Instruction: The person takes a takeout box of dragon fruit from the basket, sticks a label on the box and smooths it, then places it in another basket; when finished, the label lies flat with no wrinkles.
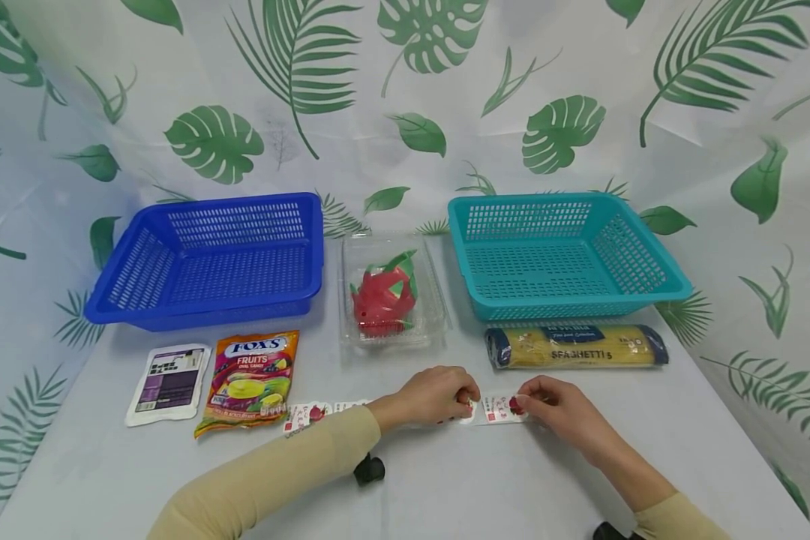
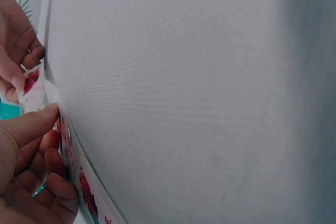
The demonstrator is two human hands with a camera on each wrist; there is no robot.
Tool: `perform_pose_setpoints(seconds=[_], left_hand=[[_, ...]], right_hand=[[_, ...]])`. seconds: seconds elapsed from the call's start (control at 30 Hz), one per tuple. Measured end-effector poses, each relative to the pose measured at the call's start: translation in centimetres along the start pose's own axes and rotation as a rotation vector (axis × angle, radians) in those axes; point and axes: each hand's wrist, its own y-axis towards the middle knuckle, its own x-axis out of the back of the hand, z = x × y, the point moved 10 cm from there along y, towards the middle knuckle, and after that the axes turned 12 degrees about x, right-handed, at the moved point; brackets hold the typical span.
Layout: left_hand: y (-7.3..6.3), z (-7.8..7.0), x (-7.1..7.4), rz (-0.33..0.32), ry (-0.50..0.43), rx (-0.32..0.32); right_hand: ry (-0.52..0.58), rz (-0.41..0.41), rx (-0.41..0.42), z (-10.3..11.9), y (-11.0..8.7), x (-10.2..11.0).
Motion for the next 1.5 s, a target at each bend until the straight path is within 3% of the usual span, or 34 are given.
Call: perform_pose_setpoints(seconds=[0.23, 0.47, 0.6, 0.73, 0.83, 0.97, 1.13, 1.27, 1.5], left_hand=[[0.0, 0.0, 0.0, -0.001, -0.002, 0.000], [-0.1, -0.1, 0.2, -0.040, -0.018, -0.028], [-0.5, -0.7, 1.0, -0.080, -0.118, -0.094], [-0.9, -1.8, 1.7, -0.060, -0.287, -0.192], [-1.0, -2.4, 1.9, -0.020, -0.383, -0.232], [-1.1, -2.7, 2.1, 0.006, -0.432, -0.240], [-1.3, -2.7, 2.7, -0.003, -0.468, -0.213], [-1.2, -2.3, 3.6, -0.043, -0.511, -0.157], [-1.1, -1.9, 6.5, -0.171, -0.577, -0.099]], right_hand=[[0.027, -0.003, -0.055, -0.8, 0.2, 0.4], [0.015, 0.050, 0.004, 0.6, 0.5, 0.2], [0.017, 0.133, 0.128, 2.5, 0.7, 0.2], [0.044, 0.220, 0.231, 4.2, 0.8, 0.1], [0.080, 0.259, 0.244, 4.8, 0.9, 0.2], [0.118, 0.266, 0.232, 5.2, 1.0, 0.5], [0.119, 0.233, 0.226, 5.6, 1.2, 0.9], [0.115, 0.165, 0.230, 6.0, 1.7, 1.2], [0.117, -0.162, 0.284, 7.1, 2.0, 3.3]])
